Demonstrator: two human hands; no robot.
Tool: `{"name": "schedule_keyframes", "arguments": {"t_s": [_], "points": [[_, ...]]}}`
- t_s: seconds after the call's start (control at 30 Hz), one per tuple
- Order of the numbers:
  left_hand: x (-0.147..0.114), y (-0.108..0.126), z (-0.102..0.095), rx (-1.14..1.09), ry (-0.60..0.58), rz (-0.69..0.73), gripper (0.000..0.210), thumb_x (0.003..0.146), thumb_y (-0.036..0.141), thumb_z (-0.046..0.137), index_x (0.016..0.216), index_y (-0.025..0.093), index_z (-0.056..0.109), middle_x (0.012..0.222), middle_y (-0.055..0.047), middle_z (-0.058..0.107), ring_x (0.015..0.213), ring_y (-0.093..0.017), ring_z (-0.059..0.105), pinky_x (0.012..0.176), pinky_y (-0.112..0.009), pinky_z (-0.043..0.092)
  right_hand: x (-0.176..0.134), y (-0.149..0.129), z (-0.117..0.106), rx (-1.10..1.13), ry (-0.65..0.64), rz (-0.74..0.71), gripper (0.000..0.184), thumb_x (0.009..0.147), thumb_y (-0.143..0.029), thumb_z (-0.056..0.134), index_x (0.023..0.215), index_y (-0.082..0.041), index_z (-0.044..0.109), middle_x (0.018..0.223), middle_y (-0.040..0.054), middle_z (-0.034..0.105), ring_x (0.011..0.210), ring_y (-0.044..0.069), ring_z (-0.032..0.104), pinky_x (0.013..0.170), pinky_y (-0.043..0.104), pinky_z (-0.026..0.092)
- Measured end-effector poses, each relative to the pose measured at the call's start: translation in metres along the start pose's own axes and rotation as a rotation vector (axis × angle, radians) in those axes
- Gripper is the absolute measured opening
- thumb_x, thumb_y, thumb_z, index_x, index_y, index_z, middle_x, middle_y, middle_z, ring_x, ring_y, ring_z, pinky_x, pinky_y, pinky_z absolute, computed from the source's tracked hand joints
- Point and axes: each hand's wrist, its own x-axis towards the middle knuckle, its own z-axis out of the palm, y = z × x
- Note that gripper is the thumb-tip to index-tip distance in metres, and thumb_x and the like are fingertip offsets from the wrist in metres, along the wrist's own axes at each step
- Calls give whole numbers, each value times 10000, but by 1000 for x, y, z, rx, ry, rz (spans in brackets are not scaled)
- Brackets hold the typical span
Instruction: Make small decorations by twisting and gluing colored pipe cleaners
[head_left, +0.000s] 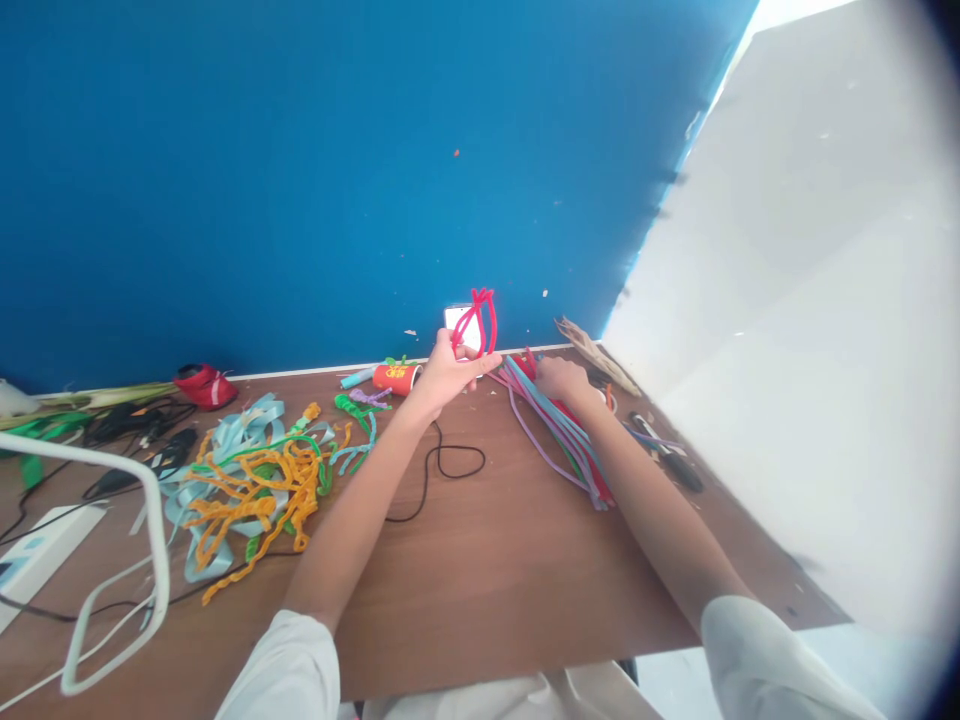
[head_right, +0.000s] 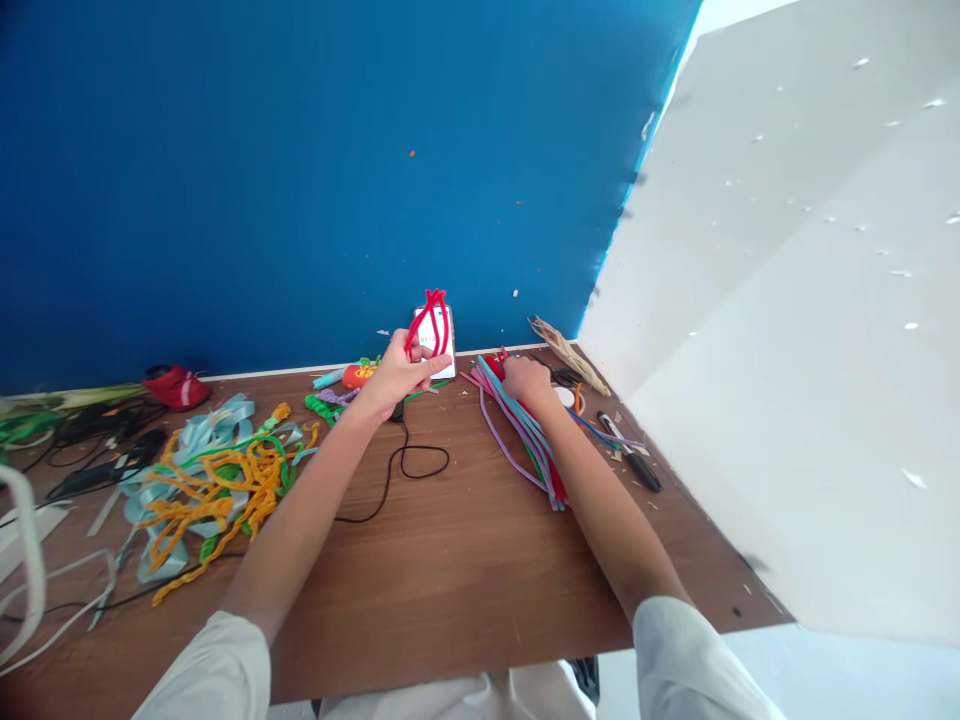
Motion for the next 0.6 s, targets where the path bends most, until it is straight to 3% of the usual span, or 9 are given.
{"name": "schedule_keyframes", "arguments": {"t_s": [0.23,0.33,0.43,0.6], "points": [[-2,3,1,6,8,30,591,671,441,842,970,236,375,829,67,575,452,-15,489,425,-179,347,0,-2,-3,3,-46,6,394,879,-254,528,1232,-141,662,1263,229,671,1156,370,659,917,441,532],[-4,4,2,11,-60,56,484,728,455,793,905,220,409,771,56,560,478,-33,525,410,-171,305,-1,-1,-3,-2,-94,-11,377,864,-245,562,1207,-135,673,1255,241,672,1165,377,651,908,432,526],[-5,3,3,-17,-132,87,433,751,434,777,906,210,440,747,46,557,511,-51,550,444,-179,365,-2,-1,-4,3,-130,-43,367,852,-252,598,1192,-139,678,1224,238,685,1145,364,658,887,396,520],[-4,0,3,-61,-135,128,383,762,376,773,902,198,463,737,52,535,529,-43,517,516,-189,436,-4,-3,-8,44,-121,-70,331,868,-300,565,1129,-144,697,1190,211,702,1055,328,682,818,348,509]]}}
